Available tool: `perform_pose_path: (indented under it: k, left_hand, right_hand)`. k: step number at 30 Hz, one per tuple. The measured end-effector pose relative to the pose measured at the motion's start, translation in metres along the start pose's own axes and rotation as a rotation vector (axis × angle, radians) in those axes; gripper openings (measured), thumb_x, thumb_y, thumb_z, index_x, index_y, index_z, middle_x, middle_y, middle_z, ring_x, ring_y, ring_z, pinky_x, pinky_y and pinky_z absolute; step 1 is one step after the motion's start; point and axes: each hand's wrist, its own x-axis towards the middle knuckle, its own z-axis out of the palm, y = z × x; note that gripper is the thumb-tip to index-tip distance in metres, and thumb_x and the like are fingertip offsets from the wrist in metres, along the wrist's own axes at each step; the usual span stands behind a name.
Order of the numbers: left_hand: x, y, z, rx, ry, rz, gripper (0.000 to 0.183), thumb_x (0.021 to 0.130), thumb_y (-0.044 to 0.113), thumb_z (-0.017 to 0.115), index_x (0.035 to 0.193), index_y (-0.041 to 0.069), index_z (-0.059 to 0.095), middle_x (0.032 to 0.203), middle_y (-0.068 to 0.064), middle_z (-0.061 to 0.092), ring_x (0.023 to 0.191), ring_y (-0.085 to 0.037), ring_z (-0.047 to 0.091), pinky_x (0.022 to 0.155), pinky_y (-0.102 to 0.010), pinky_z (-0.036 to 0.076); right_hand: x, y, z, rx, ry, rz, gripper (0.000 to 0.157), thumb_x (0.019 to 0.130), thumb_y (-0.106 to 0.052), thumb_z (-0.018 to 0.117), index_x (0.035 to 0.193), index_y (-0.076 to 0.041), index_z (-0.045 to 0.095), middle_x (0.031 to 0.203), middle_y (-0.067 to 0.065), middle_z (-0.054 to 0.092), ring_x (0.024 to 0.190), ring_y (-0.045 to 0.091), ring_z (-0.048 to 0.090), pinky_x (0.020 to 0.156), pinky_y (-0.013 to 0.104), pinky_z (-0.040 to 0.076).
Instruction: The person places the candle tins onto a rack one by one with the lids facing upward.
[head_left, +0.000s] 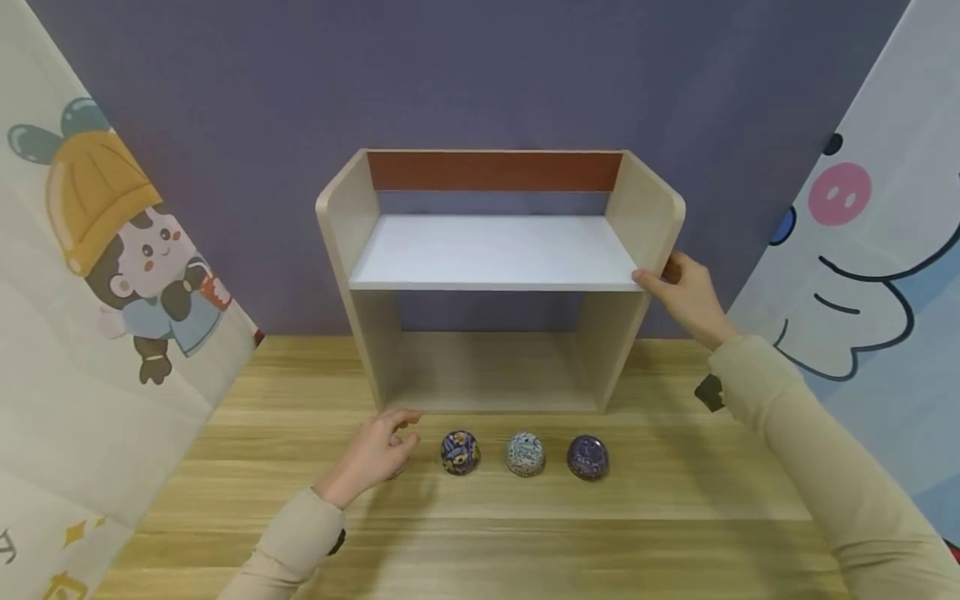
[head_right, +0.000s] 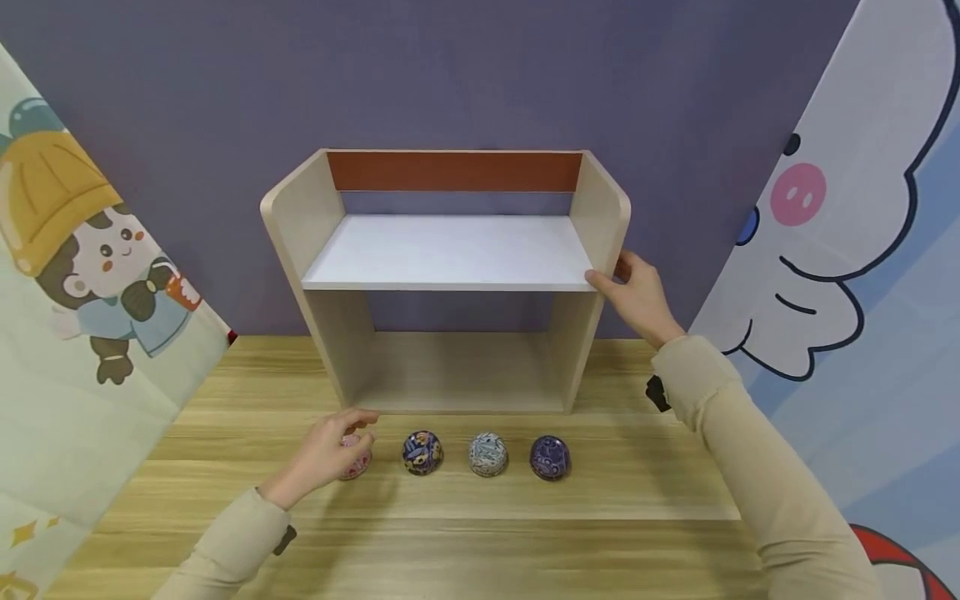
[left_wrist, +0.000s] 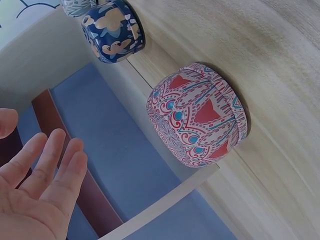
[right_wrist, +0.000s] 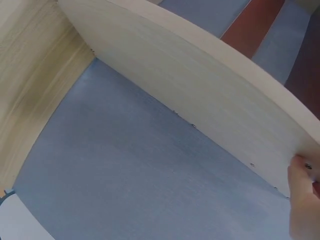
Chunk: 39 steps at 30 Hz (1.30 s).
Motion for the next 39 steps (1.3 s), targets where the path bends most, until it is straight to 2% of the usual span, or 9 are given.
perform_pose_path:
  k: [4, 7, 12, 17, 20, 24, 29, 36, 39]
  left_hand:
    - [0.000, 0.000, -0.001, -0.005, 0.010, 0.004, 0.036, 0.087, 0.012, 0.058, 0.122, 0.002, 0.056, 0.121, -0.022, 0.054, 0.041, -0.007, 0.050, 0.035, -0.022, 0.042]
    - [0.000, 0.000, -0.003, -0.003, 0.004, 0.016, 0.036, 0.087, 0.013, 0.058, 0.122, 0.004, 0.056, 0.122, -0.017, 0.054, 0.040, -0.009, 0.051, 0.034, -0.022, 0.042]
    - [0.000, -0.003, -0.006, 0.035, -0.022, 0.106, 0.038, 0.087, 0.011, 0.058, 0.124, 0.004, 0.053, 0.123, -0.012, 0.054, 0.042, -0.011, 0.054, 0.035, -0.020, 0.043]
    - [0.000, -0.010, -0.008, 0.327, 0.040, 0.361, 0.040, 0.082, 0.011, 0.063, 0.121, 0.004, 0.056, 0.115, -0.008, 0.059, 0.058, 0.000, 0.056, 0.055, -0.017, 0.050]
    - [-0.002, -0.014, -0.010, 0.479, 0.076, 0.488, 0.039, 0.079, 0.012, 0.065, 0.117, 0.004, 0.059, 0.111, -0.006, 0.060, 0.073, -0.006, 0.060, 0.069, -0.024, 0.054]
    - [-0.001, -0.017, -0.013, 0.563, 0.090, 0.602, 0.038, 0.077, 0.011, 0.065, 0.114, 0.002, 0.060, 0.109, -0.008, 0.062, 0.089, -0.018, 0.061, 0.078, -0.031, 0.054]
    - [0.002, -0.018, -0.020, 0.664, 0.099, 0.697, 0.041, 0.073, 0.011, 0.072, 0.111, 0.000, 0.061, 0.108, -0.011, 0.063, 0.097, -0.025, 0.061, 0.082, -0.034, 0.054]
    - [0.003, -0.033, -0.024, 0.937, 0.052, 0.801, 0.054, 0.063, 0.003, 0.077, 0.113, 0.000, 0.060, 0.116, -0.015, 0.061, 0.109, -0.031, 0.057, 0.091, -0.039, 0.050]
    - [0.003, -0.042, -0.022, 1.002, 0.043, 0.832, 0.059, 0.059, 0.001, 0.078, 0.115, 0.001, 0.060, 0.121, -0.016, 0.058, 0.114, -0.032, 0.054, 0.094, -0.039, 0.047]
  right_hand:
    - [-0.001, 0.000, 0.002, -0.017, 0.021, -0.006, 0.072, 0.087, -0.044, 0.056, 0.137, 0.004, 0.035, 0.133, 0.025, 0.046, 0.121, 0.035, 0.046, 0.098, 0.046, 0.042]
    - [-0.001, -0.001, 0.003, -0.049, 0.044, -0.019, 0.066, 0.088, -0.042, 0.054, 0.132, 0.005, 0.041, 0.127, 0.026, 0.051, 0.114, 0.033, 0.051, 0.089, 0.030, 0.048]
    - [-0.001, -0.001, 0.003, -0.086, 0.083, -0.041, 0.057, 0.090, -0.038, 0.054, 0.126, 0.005, 0.049, 0.119, 0.026, 0.057, 0.102, 0.023, 0.057, 0.070, 0.006, 0.041]
    - [-0.002, -0.001, 0.005, -0.082, 0.083, -0.041, 0.054, 0.090, -0.037, 0.053, 0.125, 0.004, 0.050, 0.117, 0.026, 0.058, 0.098, 0.021, 0.057, 0.068, 0.005, 0.041]
    - [-0.003, 0.000, 0.007, -0.075, 0.076, -0.044, 0.054, 0.090, -0.037, 0.053, 0.126, 0.003, 0.050, 0.118, 0.026, 0.058, 0.100, 0.022, 0.057, 0.068, 0.006, 0.041]
    - [-0.003, 0.002, 0.009, -0.058, 0.085, -0.051, 0.053, 0.090, -0.036, 0.054, 0.125, 0.003, 0.051, 0.117, 0.025, 0.059, 0.091, 0.006, 0.057, 0.069, 0.005, 0.042]
    - [-0.003, 0.002, 0.007, -0.050, 0.096, -0.053, 0.052, 0.090, -0.035, 0.054, 0.124, 0.004, 0.052, 0.115, 0.026, 0.059, 0.080, -0.010, 0.050, 0.068, 0.005, 0.042]
    - [-0.003, 0.000, 0.006, -0.060, 0.087, -0.056, 0.051, 0.091, -0.035, 0.053, 0.122, 0.006, 0.052, 0.112, 0.028, 0.059, 0.076, -0.011, 0.049, 0.065, 0.007, 0.042]
    - [-0.003, 0.000, 0.007, -0.063, 0.089, -0.057, 0.051, 0.091, -0.035, 0.053, 0.122, 0.006, 0.052, 0.111, 0.028, 0.059, 0.075, -0.011, 0.049, 0.065, 0.007, 0.042]
